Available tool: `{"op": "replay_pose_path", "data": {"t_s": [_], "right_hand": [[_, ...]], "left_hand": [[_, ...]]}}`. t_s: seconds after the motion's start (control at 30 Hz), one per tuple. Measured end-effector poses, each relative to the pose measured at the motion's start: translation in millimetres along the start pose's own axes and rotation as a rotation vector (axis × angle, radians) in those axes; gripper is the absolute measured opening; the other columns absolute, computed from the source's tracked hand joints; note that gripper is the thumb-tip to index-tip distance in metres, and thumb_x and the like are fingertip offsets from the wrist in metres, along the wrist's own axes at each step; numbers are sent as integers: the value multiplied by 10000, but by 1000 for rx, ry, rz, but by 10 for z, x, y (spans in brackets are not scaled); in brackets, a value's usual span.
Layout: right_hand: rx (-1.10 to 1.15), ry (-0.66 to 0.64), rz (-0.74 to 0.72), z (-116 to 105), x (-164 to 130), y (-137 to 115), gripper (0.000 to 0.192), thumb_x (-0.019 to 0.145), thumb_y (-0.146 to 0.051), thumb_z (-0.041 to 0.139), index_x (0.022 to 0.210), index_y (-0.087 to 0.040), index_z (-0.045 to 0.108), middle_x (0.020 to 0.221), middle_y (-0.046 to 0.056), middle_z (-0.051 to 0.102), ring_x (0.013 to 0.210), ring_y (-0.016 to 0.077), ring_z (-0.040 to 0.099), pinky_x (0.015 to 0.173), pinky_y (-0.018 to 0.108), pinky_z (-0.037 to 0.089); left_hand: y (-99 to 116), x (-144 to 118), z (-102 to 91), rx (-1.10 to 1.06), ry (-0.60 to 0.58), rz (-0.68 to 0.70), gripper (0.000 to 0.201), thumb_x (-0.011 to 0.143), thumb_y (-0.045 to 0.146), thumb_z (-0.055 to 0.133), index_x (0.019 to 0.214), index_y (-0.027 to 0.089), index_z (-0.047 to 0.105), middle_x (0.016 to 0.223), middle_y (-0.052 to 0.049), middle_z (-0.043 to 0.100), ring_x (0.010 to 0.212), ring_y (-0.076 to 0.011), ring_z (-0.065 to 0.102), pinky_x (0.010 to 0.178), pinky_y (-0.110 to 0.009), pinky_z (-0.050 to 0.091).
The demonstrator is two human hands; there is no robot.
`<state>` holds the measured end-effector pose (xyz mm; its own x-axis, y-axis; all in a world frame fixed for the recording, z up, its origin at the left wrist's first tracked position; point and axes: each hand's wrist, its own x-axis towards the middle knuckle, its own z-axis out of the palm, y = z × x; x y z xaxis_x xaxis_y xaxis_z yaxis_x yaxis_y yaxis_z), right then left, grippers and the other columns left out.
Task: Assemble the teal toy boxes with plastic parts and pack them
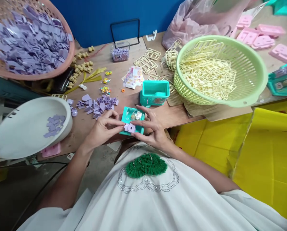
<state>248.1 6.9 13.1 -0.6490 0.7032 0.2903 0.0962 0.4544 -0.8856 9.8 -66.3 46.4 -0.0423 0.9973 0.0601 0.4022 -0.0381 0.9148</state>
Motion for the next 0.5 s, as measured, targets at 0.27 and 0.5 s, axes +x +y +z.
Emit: {"op": "replay_pose_path", "data": {"t_s": [0.27,0.5], "right_hand": [[13,52,-80,77,28,74,298,943,-392,787,1224,-301,829,1677,103,485,1571,354,406,1276,656,346],[-4,6,-170,83,102,141,292,938,-409,793,1206,-299,830,1648,117,517,1532,341,439,1269,660,343]], "left_hand": [[-231,-55,68,-124,23,108,101,896,310,850,991,313,886,1054,-47,610,1042,-170,648,917,-301,577],[-227,-67,35,-12,64,211,69,928,259,820,960,275,879,1109,-57,577,1097,-174,673,976,-322,627]]}}
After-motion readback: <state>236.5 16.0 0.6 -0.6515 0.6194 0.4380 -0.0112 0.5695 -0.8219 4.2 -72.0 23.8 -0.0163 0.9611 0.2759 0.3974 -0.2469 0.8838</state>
